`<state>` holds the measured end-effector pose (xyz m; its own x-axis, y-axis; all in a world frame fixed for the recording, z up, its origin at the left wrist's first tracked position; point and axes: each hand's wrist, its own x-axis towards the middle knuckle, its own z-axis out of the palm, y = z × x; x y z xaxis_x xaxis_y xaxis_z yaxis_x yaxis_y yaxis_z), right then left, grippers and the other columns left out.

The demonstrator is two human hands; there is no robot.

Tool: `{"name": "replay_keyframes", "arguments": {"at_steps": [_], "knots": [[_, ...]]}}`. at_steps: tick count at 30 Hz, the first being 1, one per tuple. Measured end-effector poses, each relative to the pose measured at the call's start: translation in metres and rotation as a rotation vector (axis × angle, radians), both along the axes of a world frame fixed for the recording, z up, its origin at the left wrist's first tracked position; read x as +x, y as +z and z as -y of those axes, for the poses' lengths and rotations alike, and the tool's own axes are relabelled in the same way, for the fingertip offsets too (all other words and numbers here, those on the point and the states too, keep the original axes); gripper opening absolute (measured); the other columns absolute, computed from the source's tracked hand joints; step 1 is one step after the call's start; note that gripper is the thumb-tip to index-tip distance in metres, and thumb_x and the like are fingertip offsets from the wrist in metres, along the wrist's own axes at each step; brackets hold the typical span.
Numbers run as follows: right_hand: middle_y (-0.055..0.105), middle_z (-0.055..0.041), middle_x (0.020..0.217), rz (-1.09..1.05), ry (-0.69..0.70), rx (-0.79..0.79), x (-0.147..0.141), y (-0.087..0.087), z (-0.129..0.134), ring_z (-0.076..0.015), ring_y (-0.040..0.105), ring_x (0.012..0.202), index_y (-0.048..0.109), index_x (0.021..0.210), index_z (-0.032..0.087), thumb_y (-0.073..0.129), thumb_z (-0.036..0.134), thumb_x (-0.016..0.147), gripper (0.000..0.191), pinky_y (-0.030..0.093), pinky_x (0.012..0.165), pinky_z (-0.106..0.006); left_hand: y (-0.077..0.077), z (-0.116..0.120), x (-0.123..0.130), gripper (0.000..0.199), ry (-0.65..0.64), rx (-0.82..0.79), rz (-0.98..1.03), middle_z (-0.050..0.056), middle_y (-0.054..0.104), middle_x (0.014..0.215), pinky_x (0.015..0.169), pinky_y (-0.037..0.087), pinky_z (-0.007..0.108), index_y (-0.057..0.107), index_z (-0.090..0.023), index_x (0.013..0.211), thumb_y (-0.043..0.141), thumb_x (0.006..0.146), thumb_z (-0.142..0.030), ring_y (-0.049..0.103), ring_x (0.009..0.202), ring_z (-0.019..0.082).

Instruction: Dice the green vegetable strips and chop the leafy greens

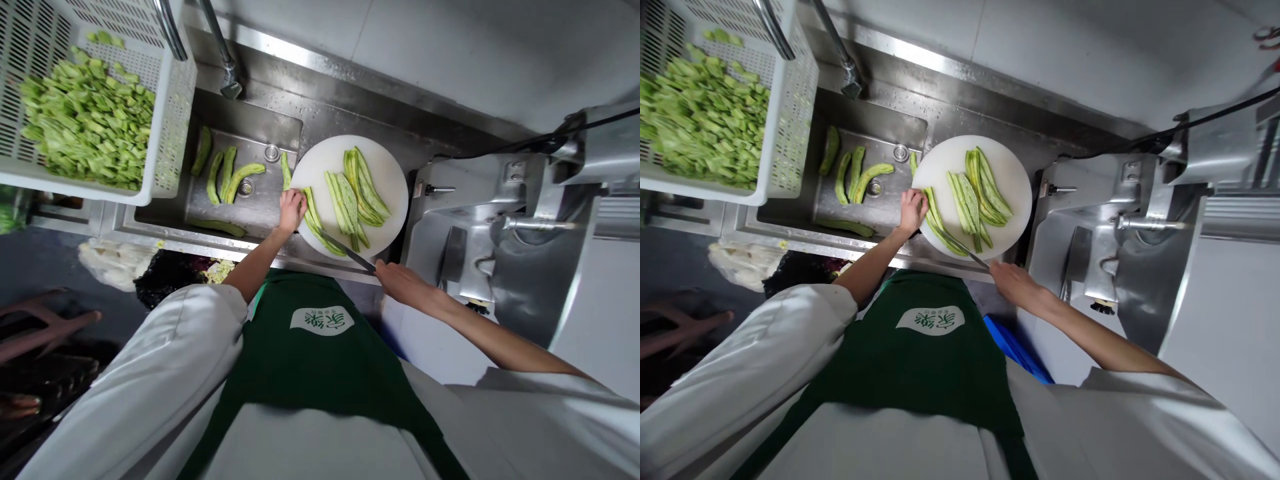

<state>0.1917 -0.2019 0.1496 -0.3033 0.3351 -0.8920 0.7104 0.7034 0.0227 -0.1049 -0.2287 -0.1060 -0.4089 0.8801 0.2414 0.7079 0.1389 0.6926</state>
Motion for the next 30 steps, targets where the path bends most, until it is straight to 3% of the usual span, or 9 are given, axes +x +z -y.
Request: {"name": "replay_keyframes", "arguments": {"at_steps": [6,11,16,20,22,25,30], "knots": [[0.07,-0.0182,0.094,0.019,0.163,0.029,0.038,0.003,-0.002,-0.0284,0.072,0.097,0.051,0.128,0.007,0.039,-0.005,0.088,0.044,0.046,0.075,-0.031,0.006,0.001,0.002,0.018,0.012,-0.037,-0.053,0.01,0.065,0.109,0.092,0.047,0.045,0.066,-0.023,0.097,0.05,0.098,-0.032,0.056,0.105,0.027],[0.071,-0.0173,0.094,-0.02,0.196,0.024,0.079,-0.004,-0.002,-0.0284,0.072,0.094,0.049,0.133,0.006,0.039,-0.004,0.09,0.045,0.046,0.075,-0.032,0.006,0.002,0.003,0.014,0.032,-0.064,-0.074,0.011,0.064,0.111,0.095,0.044,0.048,0.066,-0.022,0.097,0.054,0.096,-0.03,0.055,0.108,0.029],[0.072,-0.0159,0.089,-0.014,0.119,0.072,0.107,-0.021,0.017,-0.0284,0.073,0.09,0.05,0.129,0.009,0.039,0.002,0.095,0.036,0.045,0.075,-0.033,0.008,-0.002,-0.002,0.01,-0.003,-0.116,-0.118,0.012,0.064,0.11,0.095,0.043,0.05,0.065,-0.021,0.093,0.058,0.094,-0.028,0.055,0.106,0.031],[0.072,-0.0192,0.092,-0.01,-0.024,0.072,0.117,-0.033,0.032,-0.0294,0.073,0.091,0.052,0.125,0.01,0.039,0.016,0.102,0.027,0.047,0.076,-0.033,0.019,-0.001,-0.002,0.021,-0.02,-0.148,-0.12,0.012,0.062,0.108,0.1,0.041,0.053,0.064,-0.019,0.093,0.058,0.096,-0.038,0.054,0.107,0.031],[0.072,-0.0199,0.095,-0.035,-0.085,0.068,0.121,-0.04,0.039,-0.0289,0.073,0.094,0.052,0.127,0.011,0.041,0.019,0.103,0.028,0.047,0.077,-0.033,0.026,0.007,0.005,0.03,-0.091,-0.141,-0.099,0.012,0.06,0.109,0.102,0.04,0.054,0.064,-0.019,0.098,0.061,0.095,-0.048,0.054,0.108,0.03],[0.073,-0.0189,0.099,-0.091,-0.133,0.072,0.121,-0.055,0.044,-0.0285,0.072,0.096,0.051,0.131,0.011,0.039,0.019,0.103,0.031,0.048,0.077,-0.032,0.031,0.027,0.018,0.035,-0.295,-0.131,-0.057,0.009,0.059,0.106,0.098,0.045,0.048,0.067,-0.025,0.101,0.066,0.09,-0.058,0.056,0.104,0.027],[0.074,-0.018,0.101,-0.124,-0.193,0.041,0.112,-0.085,0.039,-0.0279,0.072,0.096,0.053,0.127,0.011,0.033,0.029,0.107,0.033,0.047,0.077,-0.032,0.024,0.052,0.025,0.04,-0.461,-0.144,-0.067,0.011,0.058,0.113,0.099,0.043,0.048,0.071,-0.027,0.106,0.069,0.086,-0.061,0.056,0.112,0.03]]}}
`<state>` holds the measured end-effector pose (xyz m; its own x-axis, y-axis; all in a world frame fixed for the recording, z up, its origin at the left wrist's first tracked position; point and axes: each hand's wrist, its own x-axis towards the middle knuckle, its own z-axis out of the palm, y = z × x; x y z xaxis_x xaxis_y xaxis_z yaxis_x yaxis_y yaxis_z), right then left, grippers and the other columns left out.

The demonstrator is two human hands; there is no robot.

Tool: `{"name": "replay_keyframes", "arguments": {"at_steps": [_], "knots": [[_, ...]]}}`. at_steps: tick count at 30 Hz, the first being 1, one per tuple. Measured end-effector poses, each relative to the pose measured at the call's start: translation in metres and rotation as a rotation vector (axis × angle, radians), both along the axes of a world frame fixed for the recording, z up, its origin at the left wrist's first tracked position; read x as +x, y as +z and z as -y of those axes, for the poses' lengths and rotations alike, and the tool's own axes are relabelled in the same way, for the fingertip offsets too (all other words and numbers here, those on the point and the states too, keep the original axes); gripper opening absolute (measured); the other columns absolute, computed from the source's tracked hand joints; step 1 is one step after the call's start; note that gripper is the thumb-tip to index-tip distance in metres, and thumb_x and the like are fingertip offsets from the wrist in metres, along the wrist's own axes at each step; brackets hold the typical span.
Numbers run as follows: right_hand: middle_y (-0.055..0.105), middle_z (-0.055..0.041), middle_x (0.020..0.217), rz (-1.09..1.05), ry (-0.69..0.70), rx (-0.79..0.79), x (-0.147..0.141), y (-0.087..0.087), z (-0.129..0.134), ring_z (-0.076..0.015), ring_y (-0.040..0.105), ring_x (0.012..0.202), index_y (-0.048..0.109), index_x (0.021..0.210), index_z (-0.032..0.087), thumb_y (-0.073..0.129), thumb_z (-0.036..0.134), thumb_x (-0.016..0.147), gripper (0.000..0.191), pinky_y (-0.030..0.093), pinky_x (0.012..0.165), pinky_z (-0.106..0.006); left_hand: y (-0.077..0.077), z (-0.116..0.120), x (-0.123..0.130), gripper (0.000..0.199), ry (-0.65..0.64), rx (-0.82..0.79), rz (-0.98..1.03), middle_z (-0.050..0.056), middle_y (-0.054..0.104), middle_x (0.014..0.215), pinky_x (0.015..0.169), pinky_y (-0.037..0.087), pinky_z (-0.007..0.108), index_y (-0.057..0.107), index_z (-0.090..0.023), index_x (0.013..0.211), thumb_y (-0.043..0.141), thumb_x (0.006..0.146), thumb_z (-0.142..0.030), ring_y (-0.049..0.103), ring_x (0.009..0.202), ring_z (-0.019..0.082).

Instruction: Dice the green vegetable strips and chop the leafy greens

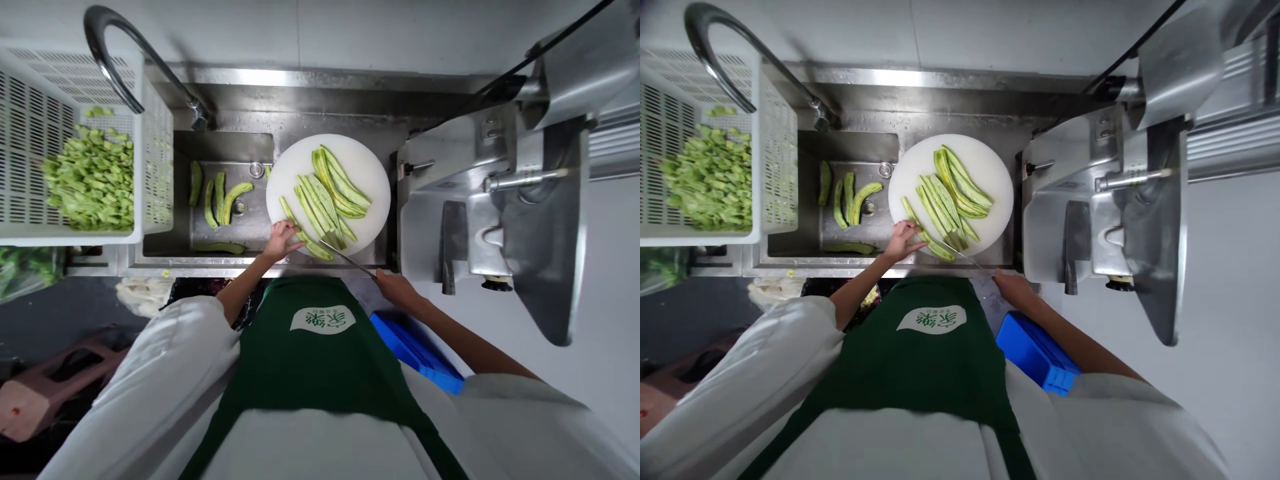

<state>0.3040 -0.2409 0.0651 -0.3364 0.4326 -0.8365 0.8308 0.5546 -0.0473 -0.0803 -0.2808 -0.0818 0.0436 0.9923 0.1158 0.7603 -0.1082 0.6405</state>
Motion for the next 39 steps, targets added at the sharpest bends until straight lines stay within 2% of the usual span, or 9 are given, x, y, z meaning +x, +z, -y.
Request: {"name": "replay_keyframes", "arguments": {"at_steps": [3,7,12,16,19,24,29,34,39], "knots": [[0.075,-0.0165,0.1,-0.049,-0.019,0.03,0.013,-0.001,0.0,-0.0287,0.073,0.095,0.054,0.124,0.012,0.028,0.036,0.109,0.039,0.046,0.075,-0.032,-0.003,-0.002,0.006,0.044,0.023,-0.035,-0.055,0.014,0.06,0.117,0.101,0.039,0.05,0.071,-0.025,0.111,0.071,0.084,-0.061,0.054,0.114,0.033],[0.075,-0.0171,0.096,-0.096,-0.076,0.164,0.041,0.019,0.014,-0.0295,0.073,0.089,0.058,0.12,0.012,0.027,0.037,0.108,0.042,0.044,0.072,-0.032,0.011,-0.028,0.02,0.041,0.127,-0.028,-0.096,0.014,0.062,0.117,0.098,0.039,0.05,0.071,-0.024,0.109,0.07,0.086,-0.057,0.054,0.11,0.032],[0.075,-0.0157,0.092,-0.123,-0.054,0.097,0.026,0.034,0.03,-0.0285,0.072,0.083,0.058,0.125,0.015,0.033,0.031,0.106,0.036,0.046,0.072,-0.032,0.048,-0.128,0.023,0.032,0.164,0.15,0.013,0.01,0.065,0.108,0.099,0.042,0.046,0.069,-0.022,0.103,0.047,0.102,-0.044,0.057,0.108,0.027],[0.075,-0.0155,0.098,-0.186,-0.055,0.053,-0.021,0.022,0.028,-0.0282,0.071,0.088,0.058,0.126,0.016,0.038,0.025,0.104,0.031,0.048,0.077,-0.033,0.059,-0.23,0.039,0.035,-0.224,0.071,-0.082,0.013,0.063,0.129,0.113,0.032,0.054,0.068,-0.019,0.12,0.051,0.099,-0.04,0.05,0.127,0.032],[0.075,-0.0146,0.099,-0.232,-0.059,0.09,-0.049,0.008,0.021,-0.0275,0.071,0.089,0.057,0.126,0.016,0.037,0.028,0.106,0.031,0.049,0.079,-0.033,0.051,-0.267,0.052,0.037,-0.49,-0.114,-0.236,0.012,0.064,0.128,0.117,0.022,0.063,0.073,-0.021,0.116,0.062,0.091,-0.045,0.049,0.129,0.036],[0.075,-0.0133,0.099,-0.241,-0.136,0.183,-0.062,-0.005,-0.001,-0.0268,0.072,0.088,0.054,0.129,0.016,0.029,0.033,0.109,0.037,0.048,0.077,-0.033,0.048,-0.262,0.032,0.042,-0.671,-0.216,-0.387,0.011,0.066,0.124,0.119,0.018,0.062,0.076,-0.027,0.114,0.058,0.091,-0.057,0.055,0.124,0.035],[0.075,-0.0123,0.093,-0.236,-0.234,0.156,-0.023,0.008,0.019,-0.027,0.072,0.085,0.059,0.12,0.017,0.031,0.037,0.108,0.037,0.045,0.072,-0.03,0.065,-0.249,-0.002,0.062,-0.797,-0.32,-0.359,0.012,0.061,0.136,0.116,0.029,0.055,0.066,-0.03,0.133,0.062,0.084,-0.068,0.058,0.125,0.034],[0.074,-0.0124,0.087,-0.158,-0.605,0.262,0.016,0.013,0.07,-0.0266,0.071,0.082,0.059,0.116,0.014,0.031,0.035,0.108,0.036,0.04,0.067,-0.031,0.067,-0.184,0.001,0.1,-0.762,-0.214,-0.471,0.024,0.041,0.156,0.114,0.023,0.068,0.05,-0.023,0.151,0.076,0.068,-0.072,0.032,0.147,0.048],[0.073,-0.0136,0.095,-0.111,-0.899,0.336,-0.004,-0.009,0.062,-0.0257,0.07,0.09,0.059,0.113,0.013,0.035,0.032,0.107,0.031,0.038,0.072,-0.03,0.067,-0.126,0.025,0.121,-0.58,-0.213,-0.679,0.028,0.026,0.163,0.116,0.004,0.073,0.019,-0.018,0.165,0.071,0.072,-0.076,0.025,0.145,0.055]]}}
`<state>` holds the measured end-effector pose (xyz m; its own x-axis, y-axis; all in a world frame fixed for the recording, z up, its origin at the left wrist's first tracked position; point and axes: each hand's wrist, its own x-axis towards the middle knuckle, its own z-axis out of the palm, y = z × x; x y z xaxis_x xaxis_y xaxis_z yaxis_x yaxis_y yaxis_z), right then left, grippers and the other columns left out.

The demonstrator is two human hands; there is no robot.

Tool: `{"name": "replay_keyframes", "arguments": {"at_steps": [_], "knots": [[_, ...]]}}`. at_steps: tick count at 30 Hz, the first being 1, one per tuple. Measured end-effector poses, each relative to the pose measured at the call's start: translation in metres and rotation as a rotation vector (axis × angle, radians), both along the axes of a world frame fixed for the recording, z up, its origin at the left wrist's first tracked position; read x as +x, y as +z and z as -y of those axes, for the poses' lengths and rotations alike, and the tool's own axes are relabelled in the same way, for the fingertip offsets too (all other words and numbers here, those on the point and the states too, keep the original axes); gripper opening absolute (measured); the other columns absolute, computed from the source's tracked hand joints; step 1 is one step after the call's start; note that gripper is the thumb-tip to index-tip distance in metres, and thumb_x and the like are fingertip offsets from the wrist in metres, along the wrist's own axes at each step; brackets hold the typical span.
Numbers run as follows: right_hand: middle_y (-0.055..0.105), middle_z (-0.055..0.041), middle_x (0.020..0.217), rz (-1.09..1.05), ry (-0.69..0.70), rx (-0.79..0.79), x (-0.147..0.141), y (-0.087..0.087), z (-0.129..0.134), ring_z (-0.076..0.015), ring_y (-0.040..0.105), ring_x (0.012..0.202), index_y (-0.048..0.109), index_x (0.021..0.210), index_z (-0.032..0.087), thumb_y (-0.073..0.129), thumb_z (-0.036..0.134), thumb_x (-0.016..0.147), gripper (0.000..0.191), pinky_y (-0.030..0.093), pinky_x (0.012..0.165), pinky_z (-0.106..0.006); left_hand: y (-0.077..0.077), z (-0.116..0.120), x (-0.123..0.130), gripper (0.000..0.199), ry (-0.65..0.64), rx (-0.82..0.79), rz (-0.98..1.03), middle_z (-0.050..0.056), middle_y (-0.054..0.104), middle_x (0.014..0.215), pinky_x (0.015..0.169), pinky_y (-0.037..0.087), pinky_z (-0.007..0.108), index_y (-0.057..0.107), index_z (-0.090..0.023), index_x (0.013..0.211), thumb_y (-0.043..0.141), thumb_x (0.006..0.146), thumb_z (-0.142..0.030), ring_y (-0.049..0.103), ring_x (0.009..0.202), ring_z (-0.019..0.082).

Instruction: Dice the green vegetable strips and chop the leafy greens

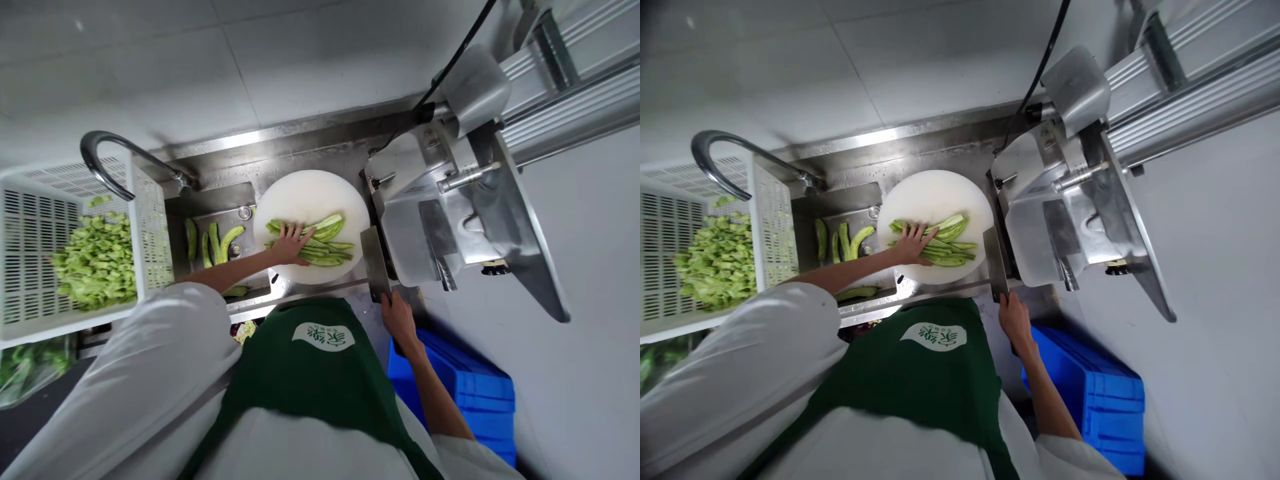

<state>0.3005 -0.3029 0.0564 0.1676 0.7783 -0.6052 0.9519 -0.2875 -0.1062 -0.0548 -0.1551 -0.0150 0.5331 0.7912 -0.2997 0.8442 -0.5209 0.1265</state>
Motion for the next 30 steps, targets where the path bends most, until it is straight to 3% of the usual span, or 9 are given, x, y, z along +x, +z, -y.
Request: {"name": "replay_keyframes", "arguments": {"at_steps": [4,8,13,15,18,21,25,30], "knots": [[0.073,-0.016,0.102,-0.015,-0.064,0.064,-0.023,-0.014,-0.033,-0.0271,0.069,0.098,0.059,0.115,0.012,0.035,0.032,0.108,0.032,0.039,0.077,-0.03,0.001,-0.01,0.022,0.115,0.211,0.022,-0.001,0.027,0.043,0.152,0.118,0.013,0.066,0.008,-0.014,0.166,0.066,0.083,-0.068,0.039,0.136,0.049],[0.072,-0.0169,0.102,-0.01,-0.069,0.104,-0.041,-0.02,-0.055,-0.0274,0.07,0.099,0.057,0.116,0.012,0.034,0.03,0.107,0.03,0.042,0.08,-0.031,0.0,-0.019,0.037,0.093,0.354,0.059,0.044,0.025,0.048,0.147,0.117,0.022,0.059,0.02,-0.01,0.164,0.059,0.093,-0.056,0.043,0.134,0.043],[0.071,-0.0171,0.1,-0.054,-0.014,0.108,-0.058,-0.024,-0.065,-0.0278,0.07,0.097,0.055,0.119,0.012,0.029,0.028,0.107,0.033,0.045,0.083,-0.034,0.001,0.006,0.048,0.07,0.332,0.09,0.033,0.015,0.029,0.165,0.117,0.014,0.067,0.033,-0.037,0.16,0.06,0.096,-0.043,0.031,0.145,0.046],[0.071,-0.017,0.101,-0.068,-0.006,0.108,-0.059,-0.024,-0.068,-0.0282,0.07,0.097,0.055,0.119,0.013,0.028,0.029,0.107,0.034,0.045,0.084,-0.034,0.003,0.014,0.052,0.077,0.332,0.068,0.038,0.012,0.019,0.169,0.116,0.011,0.071,0.03,-0.04,0.161,0.064,0.092,-0.051,0.024,0.148,0.05],[0.071,-0.0179,0.102,-0.039,-0.024,0.119,-0.058,-0.024,-0.073,-0.0279,0.07,0.096,0.054,0.122,0.011,0.026,0.03,0.107,0.037,0.046,0.084,-0.035,0.006,0.016,0.06,0.099,0.349,0.043,0.046,0.014,0.011,0.171,0.116,0.008,0.073,0.019,-0.035,0.164,0.067,0.083,-0.067,0.015,0.151,0.053],[0.071,-0.0187,0.102,-0.035,0.011,0.112,-0.064,-0.024,-0.079,-0.0274,0.069,0.095,0.054,0.124,0.01,0.025,0.026,0.107,0.037,0.046,0.084,-0.035,0.007,0.012,0.071,0.104,0.388,0.041,0.035,0.016,0.007,0.171,0.115,0.008,0.074,0.014,-0.03,0.166,0.061,0.084,-0.073,0.011,0.151,0.054],[0.071,-0.0162,0.101,-0.072,0.077,0.101,-0.067,-0.024,-0.087,-0.0269,0.069,0.096,0.055,0.122,0.012,0.028,0.028,0.107,0.035,0.045,0.085,-0.034,0.007,0.008,0.081,0.106,0.397,0.06,0.018,0.018,0.01,0.17,0.114,0.009,0.074,0.013,-0.023,0.166,0.054,0.085,-0.077,0.017,0.149,0.054],[0.071,-0.0167,0.101,-0.07,0.073,0.116,-0.056,-0.026,-0.096,-0.0278,0.069,0.097,0.055,0.12,0.013,0.029,0.03,0.107,0.034,0.045,0.084,-0.034,0.008,-0.003,0.075,0.103,0.326,0.051,0.027,0.018,0.023,0.167,0.115,0.017,0.067,0.013,-0.027,0.166,0.053,0.086,-0.077,0.033,0.14,0.048]]}}
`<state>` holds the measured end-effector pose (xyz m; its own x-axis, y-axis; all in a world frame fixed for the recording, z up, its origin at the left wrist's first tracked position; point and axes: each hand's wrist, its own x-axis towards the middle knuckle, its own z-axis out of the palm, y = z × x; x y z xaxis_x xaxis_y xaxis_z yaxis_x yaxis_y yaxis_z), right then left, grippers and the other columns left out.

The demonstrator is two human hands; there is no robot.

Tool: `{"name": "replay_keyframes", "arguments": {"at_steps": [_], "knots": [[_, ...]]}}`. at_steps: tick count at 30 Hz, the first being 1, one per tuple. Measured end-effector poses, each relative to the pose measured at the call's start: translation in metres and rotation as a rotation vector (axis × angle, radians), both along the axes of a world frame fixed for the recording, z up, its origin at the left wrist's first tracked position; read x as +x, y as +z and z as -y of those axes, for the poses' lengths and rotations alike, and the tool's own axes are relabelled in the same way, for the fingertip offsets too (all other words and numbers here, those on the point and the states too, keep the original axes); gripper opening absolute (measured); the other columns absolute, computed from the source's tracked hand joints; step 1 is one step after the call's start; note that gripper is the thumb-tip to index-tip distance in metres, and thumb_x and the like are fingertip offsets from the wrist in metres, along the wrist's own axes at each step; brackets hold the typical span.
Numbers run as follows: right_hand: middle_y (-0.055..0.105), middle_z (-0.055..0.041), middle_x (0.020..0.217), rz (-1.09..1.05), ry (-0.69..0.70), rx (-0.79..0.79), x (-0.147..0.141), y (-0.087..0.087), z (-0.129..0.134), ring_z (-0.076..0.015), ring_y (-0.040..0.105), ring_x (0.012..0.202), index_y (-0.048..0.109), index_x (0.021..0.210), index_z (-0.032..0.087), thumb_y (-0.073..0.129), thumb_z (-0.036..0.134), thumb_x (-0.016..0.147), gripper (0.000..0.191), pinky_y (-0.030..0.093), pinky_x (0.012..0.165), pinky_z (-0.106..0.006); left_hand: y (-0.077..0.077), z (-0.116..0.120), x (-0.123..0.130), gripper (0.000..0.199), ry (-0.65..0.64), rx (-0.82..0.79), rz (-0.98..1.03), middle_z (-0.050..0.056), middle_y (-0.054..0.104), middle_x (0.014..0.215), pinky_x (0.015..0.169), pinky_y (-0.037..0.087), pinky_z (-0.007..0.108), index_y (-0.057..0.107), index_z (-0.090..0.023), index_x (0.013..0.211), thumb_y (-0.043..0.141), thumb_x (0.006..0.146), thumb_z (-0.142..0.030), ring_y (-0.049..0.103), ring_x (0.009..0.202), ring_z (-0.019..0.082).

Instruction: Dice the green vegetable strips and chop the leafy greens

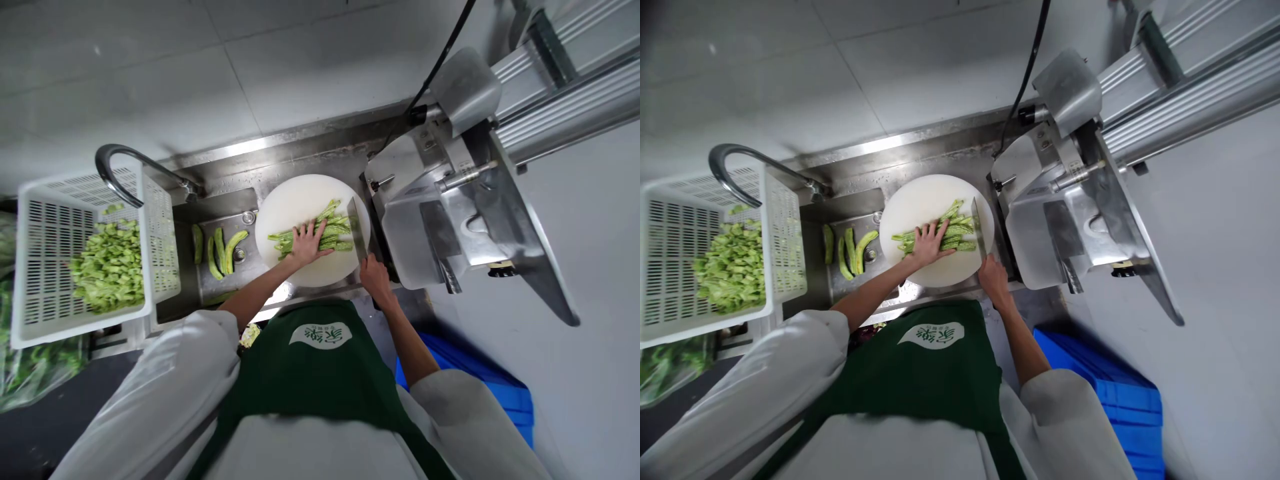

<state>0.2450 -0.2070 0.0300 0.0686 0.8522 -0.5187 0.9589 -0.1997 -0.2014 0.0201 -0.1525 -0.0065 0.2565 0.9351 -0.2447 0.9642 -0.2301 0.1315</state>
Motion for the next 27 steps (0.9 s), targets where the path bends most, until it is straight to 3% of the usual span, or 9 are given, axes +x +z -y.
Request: {"name": "replay_keyframes", "arguments": {"at_steps": [4,10,18,21,24,27], "knots": [[0.071,-0.017,0.1,-0.008,0.004,0.001,0.001,-0.005,-0.002,-0.0276,0.069,0.096,0.054,0.121,0.012,0.03,0.028,0.107,0.033,0.044,0.084,-0.034,-0.002,-0.022,-0.004,0.113,-0.023,-0.043,-0.007,0.02,0.028,0.163,0.114,0.023,0.059,0.009,-0.024,0.166,0.062,0.081,-0.075,0.037,0.136,0.044],[0.071,-0.0174,0.102,-0.033,-0.001,-0.024,0.003,-0.006,-0.002,-0.0273,0.069,0.094,0.054,0.122,0.011,0.028,0.027,0.107,0.034,0.043,0.082,-0.033,-0.009,-0.062,-0.002,0.122,0.108,-0.109,0.037,0.02,0.048,0.145,0.108,0.035,0.05,0.004,-0.019,0.166,0.074,0.076,-0.063,0.047,0.129,0.038],[0.071,-0.0162,0.106,-0.061,0.006,0.0,0.026,-0.003,-0.015,-0.0277,0.067,0.1,0.059,0.115,0.012,0.032,0.028,0.106,0.033,0.041,0.084,-0.032,0.002,-0.078,-0.027,0.105,-0.021,-0.283,0.286,0.015,0.051,0.15,0.111,0.04,0.04,0.024,-0.023,0.163,0.078,0.075,-0.042,0.054,0.13,0.033],[0.071,-0.0166,0.108,-0.061,-0.001,-0.015,0.023,-0.005,-0.015,-0.0272,0.067,0.1,0.058,0.118,0.012,0.032,0.028,0.106,0.033,0.041,0.085,-0.032,0.005,-0.091,-0.04,0.1,-0.001,-0.328,0.378,0.011,0.053,0.149,0.108,0.044,0.036,0.031,-0.021,0.16,0.077,0.074,-0.042,0.055,0.129,0.031],[0.071,-0.0166,0.108,-0.073,-0.011,-0.021,0.02,-0.008,-0.012,-0.0267,0.067,0.101,0.056,0.121,0.012,0.031,0.028,0.106,0.033,0.041,0.085,-0.032,0.008,-0.109,-0.051,0.099,0.097,-0.318,0.324,0.014,0.051,0.148,0.11,0.042,0.041,0.037,-0.019,0.158,0.075,0.073,-0.051,0.05,0.132,0.036],[0.07,-0.0158,0.105,-0.093,-0.018,-0.014,0.02,-0.01,-0.011,-0.0267,0.067,0.099,0.056,0.12,0.012,0.031,0.028,0.107,0.033,0.041,0.084,-0.032,0.011,-0.119,-0.056,0.106,0.153,-0.342,0.241,0.017,0.041,0.154,0.112,0.038,0.051,0.033,-0.022,0.16,0.075,0.07,-0.061,0.04,0.138,0.043]]}}
